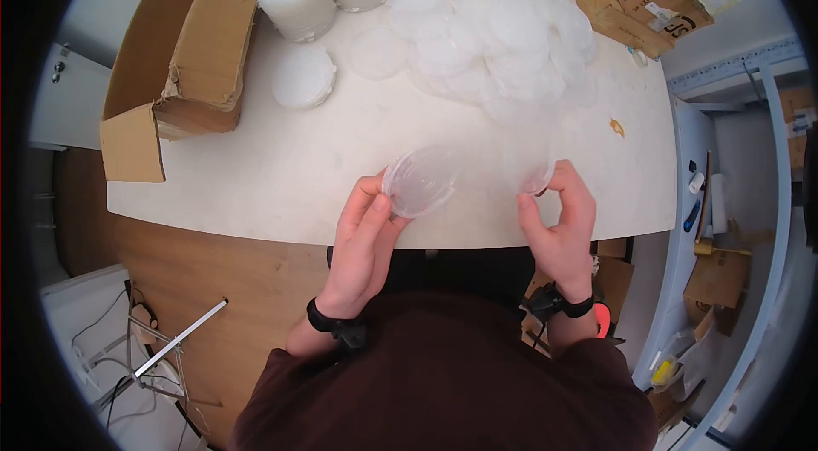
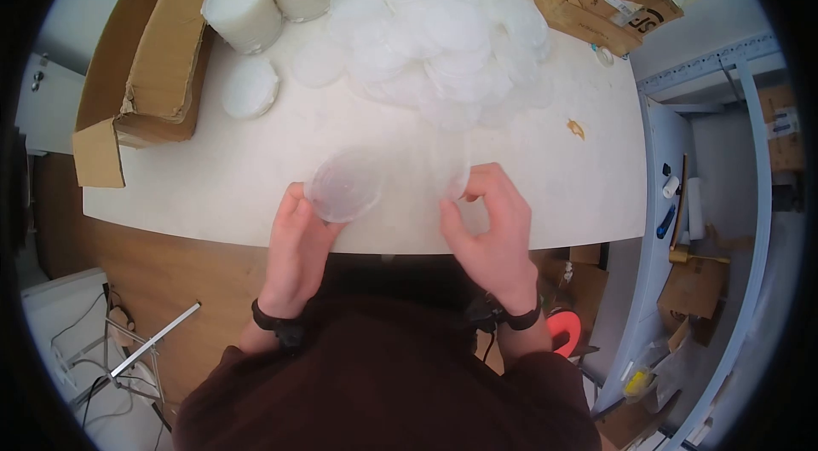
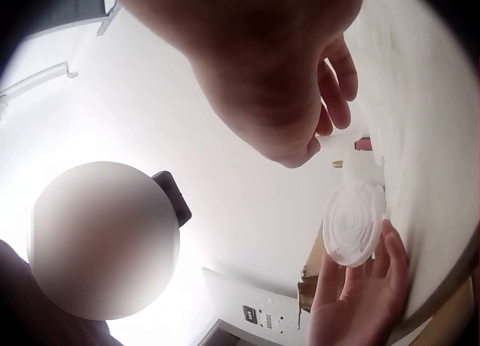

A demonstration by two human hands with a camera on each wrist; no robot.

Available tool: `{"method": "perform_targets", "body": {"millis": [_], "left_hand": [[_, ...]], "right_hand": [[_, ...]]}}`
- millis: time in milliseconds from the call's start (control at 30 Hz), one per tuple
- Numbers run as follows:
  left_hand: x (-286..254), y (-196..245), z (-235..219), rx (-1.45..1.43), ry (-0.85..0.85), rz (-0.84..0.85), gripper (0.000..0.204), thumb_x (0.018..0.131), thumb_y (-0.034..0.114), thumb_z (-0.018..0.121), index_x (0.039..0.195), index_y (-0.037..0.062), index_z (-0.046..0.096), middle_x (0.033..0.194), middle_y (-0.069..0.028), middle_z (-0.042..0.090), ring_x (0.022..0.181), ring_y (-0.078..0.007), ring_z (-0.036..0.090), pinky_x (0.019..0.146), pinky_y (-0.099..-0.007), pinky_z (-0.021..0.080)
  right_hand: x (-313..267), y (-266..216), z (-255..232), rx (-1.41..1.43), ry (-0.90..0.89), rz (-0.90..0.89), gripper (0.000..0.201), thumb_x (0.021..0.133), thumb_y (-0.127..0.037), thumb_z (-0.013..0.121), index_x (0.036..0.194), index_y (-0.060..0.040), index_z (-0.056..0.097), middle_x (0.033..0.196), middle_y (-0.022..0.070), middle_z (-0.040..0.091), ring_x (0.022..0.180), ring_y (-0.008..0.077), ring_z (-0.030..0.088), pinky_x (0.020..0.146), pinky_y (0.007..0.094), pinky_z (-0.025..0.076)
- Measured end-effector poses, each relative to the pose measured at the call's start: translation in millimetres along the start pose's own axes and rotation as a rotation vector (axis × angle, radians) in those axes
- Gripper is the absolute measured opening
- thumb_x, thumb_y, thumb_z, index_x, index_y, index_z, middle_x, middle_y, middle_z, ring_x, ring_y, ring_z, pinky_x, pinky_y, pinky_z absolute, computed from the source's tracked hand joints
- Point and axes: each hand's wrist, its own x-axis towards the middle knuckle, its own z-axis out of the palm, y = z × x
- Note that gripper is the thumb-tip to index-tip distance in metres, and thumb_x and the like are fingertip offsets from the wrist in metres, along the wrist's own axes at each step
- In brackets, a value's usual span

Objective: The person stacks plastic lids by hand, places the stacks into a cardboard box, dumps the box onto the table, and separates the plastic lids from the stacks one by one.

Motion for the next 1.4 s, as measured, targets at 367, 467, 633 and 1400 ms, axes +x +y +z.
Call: {"method": "perform_targets", "body": {"millis": [367,467,633,1400], "left_hand": [[83.4,89.2,17.5,0.253,0.077,0.127,0.024,0.118,0.033,0.058,0.13,0.0124,0.061,0.121,0.0028,0.068,0.109,-0.0078,0.062,0.099,-0.0304,0.05],[118.8,92.7,27.8,0.285,0.059,0.076,0.023,0.117,0.033,0.061,0.13,0.0138,0.062,0.121,0.0053,0.068,0.108,-0.0062,0.063,0.097,-0.0288,0.051],[173.6,88.7,40.9,0.394,0.072,0.013,0.022,0.114,0.032,0.063,0.13,0.0166,0.062,0.123,0.0068,0.068,0.108,-0.0055,0.063,0.096,-0.0275,0.05],[113.0,111.3,-44.7,2.012,0.21,0.375,0.087,0.097,0.042,0.08,0.166,0.002,0.044,0.171,-0.0304,0.04,0.156,-0.0497,0.043,0.126,-0.0545,0.042]], "right_hand": [[143.1,84.0,-55.4,-0.667,0.133,-0.215,0.023,0.096,-0.009,0.076,0.116,-0.0032,0.067,0.12,0.0116,0.071,0.113,0.0336,0.068,0.094,0.0436,0.057],[134.1,90.3,-49.3,-0.604,0.163,-0.207,0.031,0.097,-0.011,0.075,0.126,-0.0034,0.068,0.132,0.0128,0.071,0.125,0.0339,0.065,0.105,0.0444,0.056],[103.0,99.9,-47.8,-0.48,0.197,-0.082,0.034,0.099,-0.013,0.073,0.131,-0.0021,0.068,0.139,0.015,0.07,0.132,0.036,0.062,0.112,0.0449,0.052],[77.8,107.1,-37.8,-0.067,0.303,0.013,0.022,0.104,-0.003,0.067,0.125,-0.0013,0.071,0.132,0.0125,0.073,0.128,0.0284,0.068,0.114,0.0398,0.05]]}}
